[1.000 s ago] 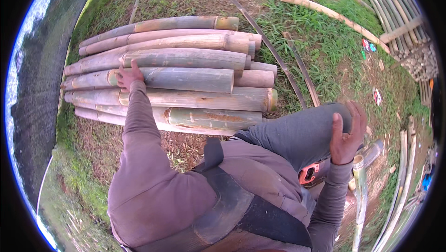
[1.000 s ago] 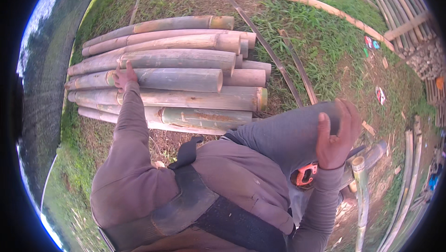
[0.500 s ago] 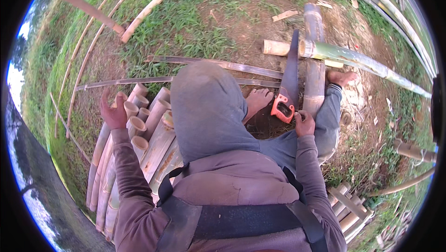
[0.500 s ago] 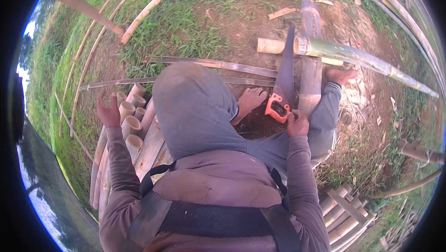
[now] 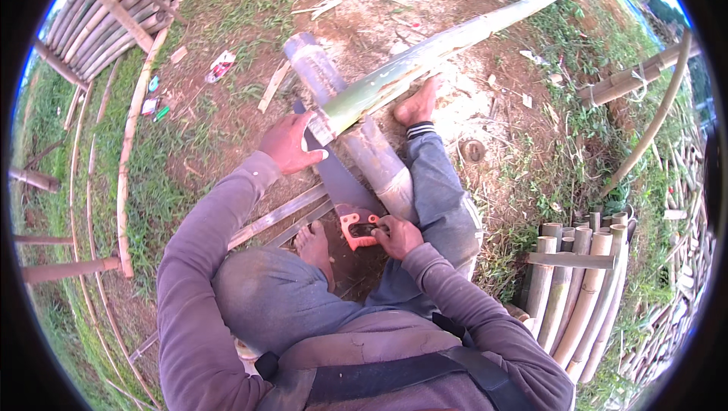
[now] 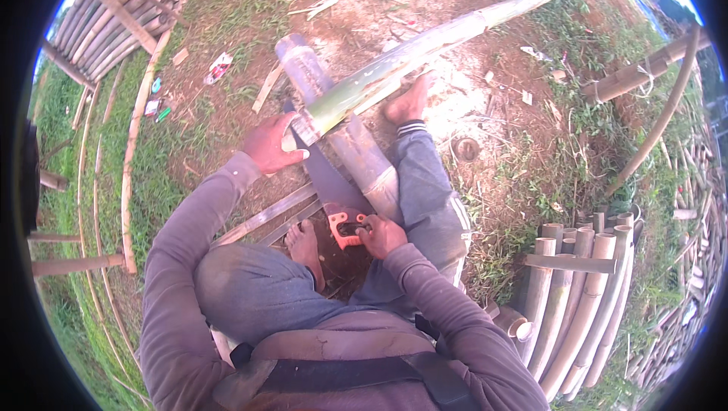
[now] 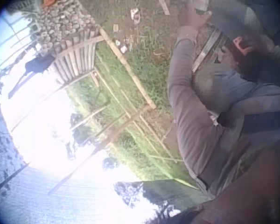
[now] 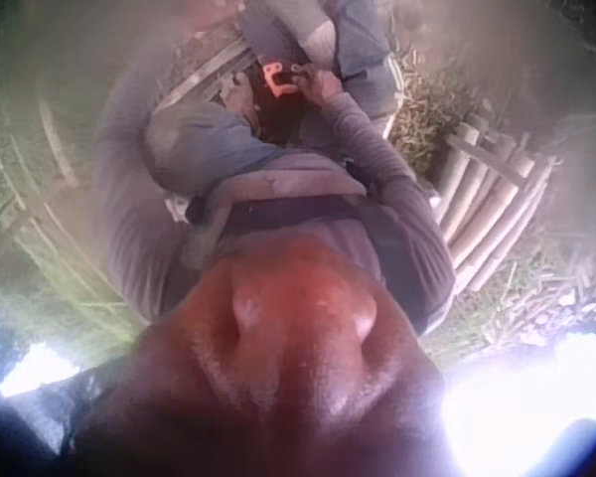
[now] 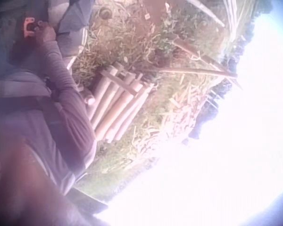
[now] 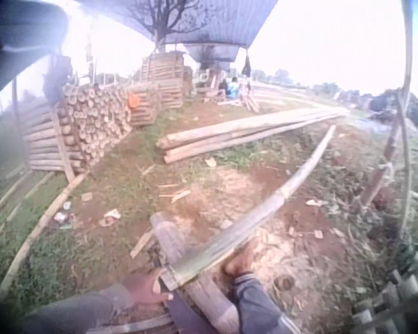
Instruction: The person sits on the ground and uses a hand saw to cut long bamboo poles into shorter sections. They position each pole on a wooden stand, saw through it, and then move the cut pieces aside to a pile.
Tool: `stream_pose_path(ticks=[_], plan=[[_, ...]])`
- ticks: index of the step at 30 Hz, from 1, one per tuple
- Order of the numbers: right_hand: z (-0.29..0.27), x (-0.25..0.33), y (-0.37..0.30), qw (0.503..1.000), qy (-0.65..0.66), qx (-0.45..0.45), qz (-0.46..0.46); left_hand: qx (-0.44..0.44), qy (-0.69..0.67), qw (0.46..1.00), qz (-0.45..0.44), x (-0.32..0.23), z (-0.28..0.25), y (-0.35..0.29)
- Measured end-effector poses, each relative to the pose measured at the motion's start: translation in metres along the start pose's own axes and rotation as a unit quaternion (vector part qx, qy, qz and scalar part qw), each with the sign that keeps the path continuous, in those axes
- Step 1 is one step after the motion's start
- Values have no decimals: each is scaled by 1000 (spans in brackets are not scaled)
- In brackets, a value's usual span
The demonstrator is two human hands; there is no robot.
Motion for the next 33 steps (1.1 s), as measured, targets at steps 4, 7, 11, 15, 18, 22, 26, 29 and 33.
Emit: stream_pose_path(ticks=[4,7,11,15,18,22,26,29,33], plan=[[-13,-5,-1,1000,-16,7,17,40,47,998,34,-61,15,105],[-5,-15,1,1000,-12,-28,-5,114,56,992,-10,-88,29,163],[-7,-1,11,999,-30,-6,43,97,26,994,-39,-60,65,190],[9,-9,10,997,-21,-55,47,82,-51,995,10,-42,78,193],[20,-10,12,998,-18,-54,35,72,-80,994,24,-45,57,189],[13,-8,3,995,17,-95,23,73,-45,996,34,-46,17,144],[3,-10,-13,987,75,-142,-13,78,-47,996,25,12,-19,73],[4,-14,-16,986,86,-144,-15,52,42,998,-17,38,-48,-9],[7,-17,-16,982,79,-166,-26,37,196,974,-108,63,-75,-130]])
Point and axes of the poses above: each hand's wrist, its own y-axis towards the middle knuckle, its own z-axis out of the palm, x = y × z, the point moved 1 cm from there along y, towards the middle knuckle, and after that the axes turned 3 degrees about -y, right-handed, at the moved point
